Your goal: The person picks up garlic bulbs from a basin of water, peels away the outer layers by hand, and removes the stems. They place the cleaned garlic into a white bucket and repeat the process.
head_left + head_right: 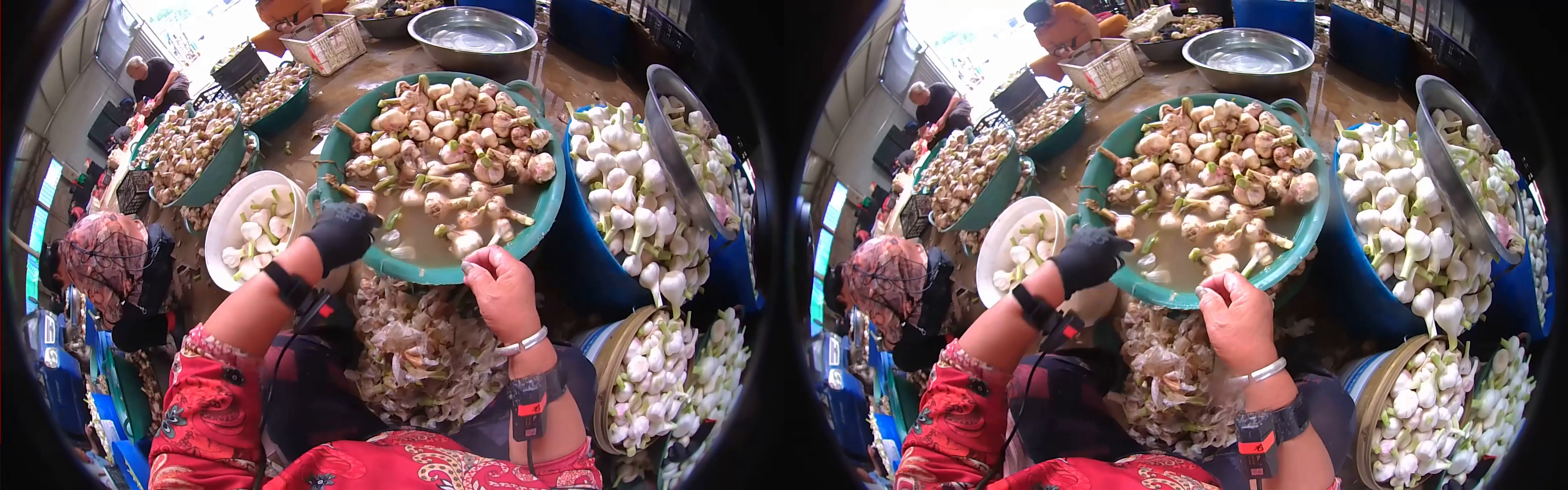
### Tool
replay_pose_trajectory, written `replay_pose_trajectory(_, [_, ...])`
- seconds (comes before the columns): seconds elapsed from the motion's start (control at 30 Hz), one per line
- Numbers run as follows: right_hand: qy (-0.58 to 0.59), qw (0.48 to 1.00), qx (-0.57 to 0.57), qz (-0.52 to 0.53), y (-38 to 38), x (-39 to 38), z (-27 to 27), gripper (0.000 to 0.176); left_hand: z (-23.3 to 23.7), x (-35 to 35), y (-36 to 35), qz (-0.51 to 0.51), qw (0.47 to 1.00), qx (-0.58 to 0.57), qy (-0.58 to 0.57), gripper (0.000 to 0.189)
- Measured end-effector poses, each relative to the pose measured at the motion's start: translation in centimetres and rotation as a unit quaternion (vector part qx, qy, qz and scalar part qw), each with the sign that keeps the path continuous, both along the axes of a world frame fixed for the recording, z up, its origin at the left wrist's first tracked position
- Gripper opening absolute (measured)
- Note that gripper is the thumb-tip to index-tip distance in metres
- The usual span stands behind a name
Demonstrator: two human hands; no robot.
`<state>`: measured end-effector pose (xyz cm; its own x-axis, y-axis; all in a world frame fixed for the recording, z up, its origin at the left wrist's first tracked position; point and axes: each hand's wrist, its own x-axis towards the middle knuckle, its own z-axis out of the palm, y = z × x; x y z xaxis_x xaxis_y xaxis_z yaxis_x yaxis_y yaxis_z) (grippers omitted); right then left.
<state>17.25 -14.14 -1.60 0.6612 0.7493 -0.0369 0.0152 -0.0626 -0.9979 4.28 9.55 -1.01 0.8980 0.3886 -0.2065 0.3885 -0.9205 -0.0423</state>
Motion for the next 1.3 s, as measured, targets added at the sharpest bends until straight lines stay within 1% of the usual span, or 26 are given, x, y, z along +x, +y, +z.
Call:
replay_pose_trajectory(0.07, [-0.005,1.000,0.003,-0.008,0.0,0.2,0.5,0.004,-2.0,2.3,2.2,0.070,0.992,0.033,0.104,0.030])
replay_pose_trajectory(0.1, [-0.023,1.000,-0.006,-0.010,0.0,0.3,0.8,0.005,-3.6,2.8,3.2,0.066,0.992,0.034,0.102,0.030])
replay_pose_trajectory(0.17, [-0.053,0.998,-0.012,-0.018,0.0,0.5,0.9,0.006,-6.1,3.2,5.0,0.044,0.985,0.121,0.119,0.032])
replay_pose_trajectory(0.2, [-0.052,0.998,-0.012,-0.023,0.1,0.6,0.8,0.006,-6.5,3.5,5.0,0.040,0.985,0.121,0.119,0.032])
replay_pose_trajectory(0.27, [-0.073,0.997,-0.012,-0.018,0.1,0.6,0.7,0.007,-7.2,3.4,4.7,0.076,0.972,0.137,0.176,0.033])
replay_pose_trajectory(0.33, [-0.076,0.997,-0.018,-0.016,0.2,0.7,0.4,0.008,-6.9,3.3,4.4,0.070,0.976,0.137,0.155,0.031])
replay_pose_trajectory(0.4, [-0.093,0.995,-0.019,-0.002,0.3,0.4,0.1,0.008,-6.5,2.8,4.4,0.071,0.974,0.056,0.209,0.029])
replay_pose_trajectory(0.43, [-0.092,0.996,-0.018,0.001,0.3,0.1,-0.1,0.008,-6.5,2.3,4.3,0.074,0.973,0.056,0.211,0.029])
replay_pose_trajectory(0.53, [-0.095,0.995,-0.030,0.024,0.6,-0.6,-0.6,0.005,-6.8,1.4,4.3,0.044,0.985,0.035,0.166,0.024])
replay_pose_trajectory(0.6, [-0.065,0.997,-0.036,0.024,0.7,-0.9,-1.2,0.007,-6.8,1.5,3.9,0.035,0.982,0.040,0.180,0.024])
replay_pose_trajectory(0.67, [-0.074,0.996,-0.038,0.017,0.6,-1.0,-0.8,0.007,-6.6,2.0,3.3,0.066,0.976,0.047,0.203,0.023])
replay_pose_trajectory(0.73, [-0.073,0.996,-0.046,0.014,0.3,-1.2,-0.9,0.007,-5.1,1.8,1.9,0.060,0.976,0.054,0.201,0.020])
replay_pose_trajectory(0.8, [-0.063,0.997,-0.042,0.017,0.4,-1.0,-1.0,0.006,-4.1,1.0,1.4,0.054,0.989,0.057,0.123,0.016])
replay_pose_trajectory(0.83, [-0.033,0.996,-0.072,0.048,0.5,-0.9,-1.3,0.019,-3.4,0.4,1.2,0.075,0.994,0.017,0.072,0.015])
replay_pose_trajectory(0.87, [-0.030,0.996,-0.073,0.052,0.8,-1.3,-1.7,0.019,-2.7,-0.3,1.0,0.088,0.996,-0.016,0.017,0.016])
replay_pose_trajectory(0.93, [-0.017,1.000,-0.009,0.020,1.6,-2.1,-2.6,0.043,-0.5,-1.6,-0.5,0.093,0.987,-0.093,-0.095,0.015])
replay_pose_trajectory(0.97, [-0.036,0.998,-0.012,0.049,1.9,-2.3,-3.2,0.059,0.3,-1.9,-1.0,0.096,0.986,-0.094,-0.094,0.015])
replay_pose_trajectory(1.03, [-0.010,0.999,-0.008,0.051,2.5,-2.6,-4.5,0.056,1.0,-2.4,-1.9,0.077,0.966,-0.144,-0.200,0.015])
replay_pose_trajectory(1.07, [0.013,0.999,-0.001,0.049,2.6,-2.7,-4.9,0.054,0.2,-2.7,-1.8,0.080,0.965,-0.146,-0.200,0.015])
replay_pose_trajectory(1.1, [0.043,0.998,-0.027,0.025,2.4,-2.5,-4.0,0.048,-1.1,-2.8,-1.4,0.078,0.963,-0.135,-0.219,0.018])
replay_pose_trajectory(1.13, [0.041,0.999,-0.026,0.024,2.5,-2.2,-3.9,0.048,-1.9,-2.6,-1.0,0.073,0.961,-0.122,-0.238,0.022])
replay_pose_trajectory(1.17, [0.061,0.998,-0.011,-0.016,2.3,-1.6,-4.0,0.042,-2.9,-2.4,-0.6,0.082,0.960,-0.170,-0.207,0.029])
replay_pose_trajectory(1.2, [0.082,0.995,0.003,-0.056,2.1,-1.1,-4.1,0.037,-3.0,-1.8,-0.5,0.079,0.960,-0.171,-0.207,0.029])
replay_pose_trajectory(1.23, [0.069,0.997,0.006,-0.041,1.5,-0.5,-2.8,0.028,-3.1,-1.0,-0.5,0.046,0.974,-0.152,-0.162,0.030])
replay_pose_trajectory(1.27, [0.067,0.996,0.021,-0.050,1.2,0.1,-2.1,0.025,-3.2,-0.1,-0.6,0.014,0.984,-0.133,-0.118,0.031])
replay_pose_trajectory(1.3, [0.102,0.993,0.031,-0.053,0.9,0.5,-1.3,0.024,-3.0,1.1,-0.6,0.033,0.985,-0.144,-0.088,0.039])
